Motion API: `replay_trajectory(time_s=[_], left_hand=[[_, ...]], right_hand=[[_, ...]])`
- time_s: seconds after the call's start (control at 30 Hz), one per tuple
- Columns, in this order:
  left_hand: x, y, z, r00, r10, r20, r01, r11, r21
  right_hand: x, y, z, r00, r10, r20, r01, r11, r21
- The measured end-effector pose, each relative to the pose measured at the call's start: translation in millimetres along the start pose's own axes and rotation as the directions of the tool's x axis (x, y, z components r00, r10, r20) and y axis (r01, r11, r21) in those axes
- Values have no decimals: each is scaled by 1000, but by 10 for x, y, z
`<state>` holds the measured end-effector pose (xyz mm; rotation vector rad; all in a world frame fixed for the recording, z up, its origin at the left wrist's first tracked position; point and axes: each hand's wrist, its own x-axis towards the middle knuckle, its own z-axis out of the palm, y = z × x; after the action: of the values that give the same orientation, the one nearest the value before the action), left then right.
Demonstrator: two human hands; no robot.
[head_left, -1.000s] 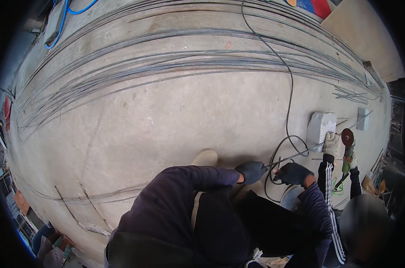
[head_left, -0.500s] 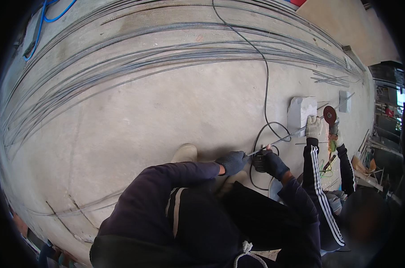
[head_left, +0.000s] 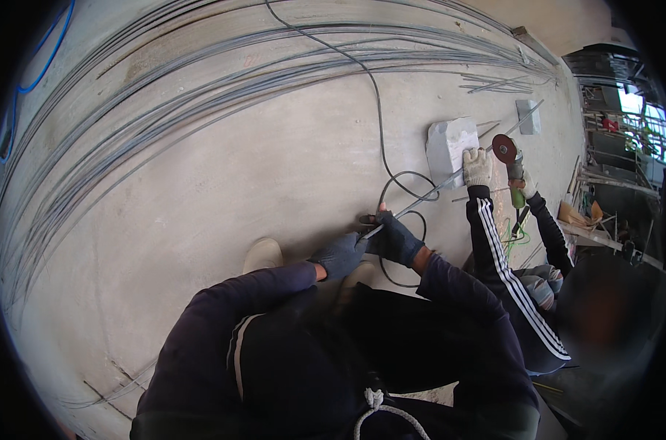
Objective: The person kneels on the floor and holds metal rods in place while a coworker uses an angle grinder to cut them. The person repeatedly picks up new rods, positions them against a white block, and hands them to the coworker for cutting.
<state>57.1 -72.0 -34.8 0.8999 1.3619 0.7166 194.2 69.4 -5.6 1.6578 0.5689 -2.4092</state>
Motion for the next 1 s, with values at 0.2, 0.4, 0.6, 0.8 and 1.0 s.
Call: replay_trajectory(time_s=[0.2, 0.4, 0.6, 0.8, 1.0], left_hand=[[10, 22, 3, 1000, 13, -18, -12, 1000, 1], [13, -22, 18, 1000, 8, -11, -8, 1000, -15], [-14, 16, -3, 998, 47, -34, -46, 998, 31], [-47, 85, -40, 999, 37, -30, -36, 999, 37], [-2, 45, -22, 998, 59, -35, -59, 998, 9]], right_hand=[[37, -16, -5, 998, -57, -32, 58, 998, 16], [52, -7, -54, 995, -99, -32, 100, 995, 25], [57, -7, -32, 995, -101, -23, 102, 994, 46], [86, 12, -78, 990, -131, 51, 128, 990, 53], [4, -45, 41, 995, -94, -30, 96, 994, 55]])
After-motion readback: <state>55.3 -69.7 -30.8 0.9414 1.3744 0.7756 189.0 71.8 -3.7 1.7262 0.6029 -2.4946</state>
